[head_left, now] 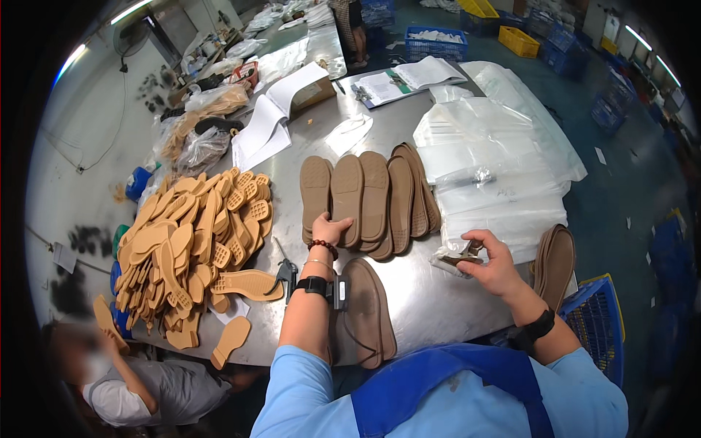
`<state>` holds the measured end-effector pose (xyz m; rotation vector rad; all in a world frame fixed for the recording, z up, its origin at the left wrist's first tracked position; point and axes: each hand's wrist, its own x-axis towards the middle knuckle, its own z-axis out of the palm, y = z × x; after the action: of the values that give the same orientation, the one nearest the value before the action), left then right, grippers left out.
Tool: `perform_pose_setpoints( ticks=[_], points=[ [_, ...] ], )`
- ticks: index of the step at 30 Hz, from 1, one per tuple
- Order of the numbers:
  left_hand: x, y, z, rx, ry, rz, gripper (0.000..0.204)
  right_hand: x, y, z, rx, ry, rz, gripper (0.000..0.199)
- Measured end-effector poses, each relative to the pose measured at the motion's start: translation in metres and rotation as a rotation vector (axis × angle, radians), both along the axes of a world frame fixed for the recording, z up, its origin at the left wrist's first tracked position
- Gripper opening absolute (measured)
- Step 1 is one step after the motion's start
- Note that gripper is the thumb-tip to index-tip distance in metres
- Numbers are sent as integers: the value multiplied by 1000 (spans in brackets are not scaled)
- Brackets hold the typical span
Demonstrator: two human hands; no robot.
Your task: Clean the bottom of shoe soles using a brush and liquid solution before packing.
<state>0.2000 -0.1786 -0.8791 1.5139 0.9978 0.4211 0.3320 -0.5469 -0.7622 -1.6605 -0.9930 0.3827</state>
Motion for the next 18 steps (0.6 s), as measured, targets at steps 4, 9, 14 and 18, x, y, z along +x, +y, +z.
perform_pose_setpoints(
  ticks=[4, 9, 14, 18],
  points=[
    [0, -34, 61, -537, -533, -199, 46, 18, -12, -12, 123, 374, -98, 49],
    [-10, -113, 111, -764, -862, -448, 65, 5, 40, 17, 277, 260, -28, 51],
    [-27, -163, 130, -794, -827, -467, 76, -17, 92, 54, 247, -565, -18, 46],
    [-39, -173, 150, -731, -800, -494, 75, 2, 120, 67, 304, -472, -125, 42]
  ],
)
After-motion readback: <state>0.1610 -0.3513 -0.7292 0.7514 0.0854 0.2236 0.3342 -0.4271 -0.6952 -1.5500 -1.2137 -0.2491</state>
